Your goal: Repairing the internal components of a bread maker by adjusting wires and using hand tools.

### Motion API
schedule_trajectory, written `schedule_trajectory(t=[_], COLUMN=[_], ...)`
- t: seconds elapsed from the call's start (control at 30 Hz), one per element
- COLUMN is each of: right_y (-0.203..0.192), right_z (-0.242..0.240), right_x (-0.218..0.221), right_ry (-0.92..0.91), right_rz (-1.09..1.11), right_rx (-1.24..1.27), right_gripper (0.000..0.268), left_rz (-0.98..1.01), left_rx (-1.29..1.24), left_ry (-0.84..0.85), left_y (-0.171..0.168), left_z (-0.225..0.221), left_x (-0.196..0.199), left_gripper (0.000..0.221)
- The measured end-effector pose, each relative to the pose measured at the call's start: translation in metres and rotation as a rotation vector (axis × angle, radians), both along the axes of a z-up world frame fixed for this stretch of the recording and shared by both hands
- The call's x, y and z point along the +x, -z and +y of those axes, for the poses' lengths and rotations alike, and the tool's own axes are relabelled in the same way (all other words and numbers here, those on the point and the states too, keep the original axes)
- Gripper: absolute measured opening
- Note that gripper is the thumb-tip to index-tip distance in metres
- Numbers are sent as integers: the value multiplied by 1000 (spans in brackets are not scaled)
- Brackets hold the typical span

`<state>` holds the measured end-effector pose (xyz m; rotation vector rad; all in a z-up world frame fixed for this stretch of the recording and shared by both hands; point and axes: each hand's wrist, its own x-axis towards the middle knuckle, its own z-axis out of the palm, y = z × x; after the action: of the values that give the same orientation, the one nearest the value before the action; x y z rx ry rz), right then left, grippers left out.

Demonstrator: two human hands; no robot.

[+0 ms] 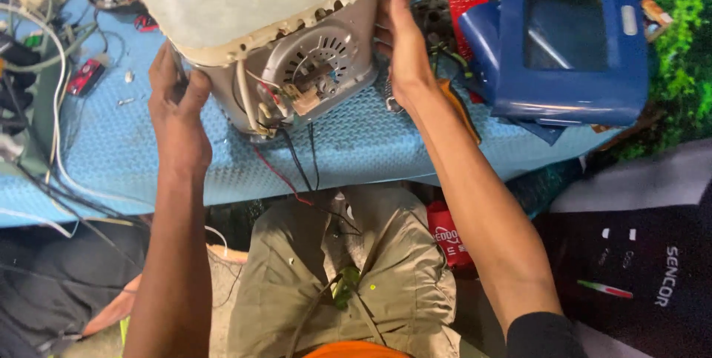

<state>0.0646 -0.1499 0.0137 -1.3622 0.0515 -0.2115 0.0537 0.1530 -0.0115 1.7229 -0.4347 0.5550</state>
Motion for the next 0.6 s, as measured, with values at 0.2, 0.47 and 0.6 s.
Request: schedule_trajectory(t=[0.2,0.47,0.6], right_y=[5,14,29], right_z=[15,21,15], right_x=[-22,-53,-57], right_ry=[103,57,-11], right_rz=[-6,-62,-134], right_rx=[-28,-163,-178], right_gripper=[114,101,95], left_rz=[-26,174,190], left_rx=[-125,-390,-327], left_ry=[272,486,449], left_y=[17,28,24], left_z=[23,42,55], left_x=[25,71,68], left_gripper=[67,48,41])
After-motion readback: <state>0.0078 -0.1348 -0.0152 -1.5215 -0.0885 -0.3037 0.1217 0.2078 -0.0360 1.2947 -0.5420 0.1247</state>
